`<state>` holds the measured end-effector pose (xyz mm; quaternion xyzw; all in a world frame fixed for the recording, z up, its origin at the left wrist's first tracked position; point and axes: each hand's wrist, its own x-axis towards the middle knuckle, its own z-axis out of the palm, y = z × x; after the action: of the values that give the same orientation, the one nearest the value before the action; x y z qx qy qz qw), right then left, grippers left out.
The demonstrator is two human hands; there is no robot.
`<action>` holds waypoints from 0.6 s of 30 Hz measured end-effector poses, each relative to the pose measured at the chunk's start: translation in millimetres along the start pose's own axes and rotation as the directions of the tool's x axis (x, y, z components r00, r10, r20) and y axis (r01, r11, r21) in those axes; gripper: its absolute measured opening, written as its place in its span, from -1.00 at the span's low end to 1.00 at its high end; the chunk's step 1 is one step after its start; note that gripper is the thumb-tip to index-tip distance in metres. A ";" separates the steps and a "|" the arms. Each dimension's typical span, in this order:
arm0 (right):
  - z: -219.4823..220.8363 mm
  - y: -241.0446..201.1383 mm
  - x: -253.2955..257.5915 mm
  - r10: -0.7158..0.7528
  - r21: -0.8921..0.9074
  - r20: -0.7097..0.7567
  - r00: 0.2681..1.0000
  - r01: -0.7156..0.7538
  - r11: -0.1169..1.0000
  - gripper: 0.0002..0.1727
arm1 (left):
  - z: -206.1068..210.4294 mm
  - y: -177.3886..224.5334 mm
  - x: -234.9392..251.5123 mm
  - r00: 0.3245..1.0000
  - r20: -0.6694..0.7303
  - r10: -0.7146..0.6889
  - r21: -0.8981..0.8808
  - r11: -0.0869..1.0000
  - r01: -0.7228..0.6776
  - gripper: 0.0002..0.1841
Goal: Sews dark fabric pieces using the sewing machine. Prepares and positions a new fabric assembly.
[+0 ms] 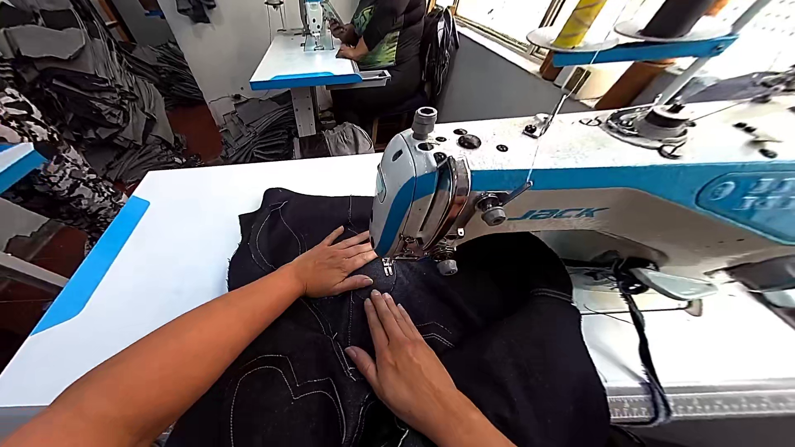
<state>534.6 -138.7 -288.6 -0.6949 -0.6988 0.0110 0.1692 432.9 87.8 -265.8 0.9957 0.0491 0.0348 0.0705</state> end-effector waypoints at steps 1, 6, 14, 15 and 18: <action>-1.9 10.2 0.7 -0.041 0.003 0.001 0.999 0.041 0.999 -0.07 | -0.4 4.4 -0.6 0.999 -0.006 -0.049 0.000 0.999 0.049 -0.30; -25.0 91.7 21.0 -0.445 0.030 0.011 0.896 0.444 0.895 -0.42 | 10.6 57.1 -6.6 0.864 -0.114 -0.490 -0.030 0.871 0.490 -0.31; -84.1 122.6 57.1 -0.482 0.036 0.234 0.845 0.487 0.872 -0.69 | 1.4 103.0 -4.6 0.734 0.036 -0.678 -0.007 0.734 0.679 -0.41; -91.2 97.8 46.6 -0.359 -0.019 0.219 0.907 0.372 0.928 -0.74 | -7.2 98.3 -5.4 0.758 0.096 -0.645 0.015 0.762 0.647 -0.41; -71.2 16.7 16.5 -0.060 0.023 -0.015 0.998 0.061 0.998 -0.57 | -19.9 61.0 -13.0 0.964 0.004 -0.266 0.135 0.955 0.263 -0.47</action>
<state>569.0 -137.7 -222.0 -0.6714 -0.7182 0.0092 0.1828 424.1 29.1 -238.3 0.9830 0.1831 0.0108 0.0084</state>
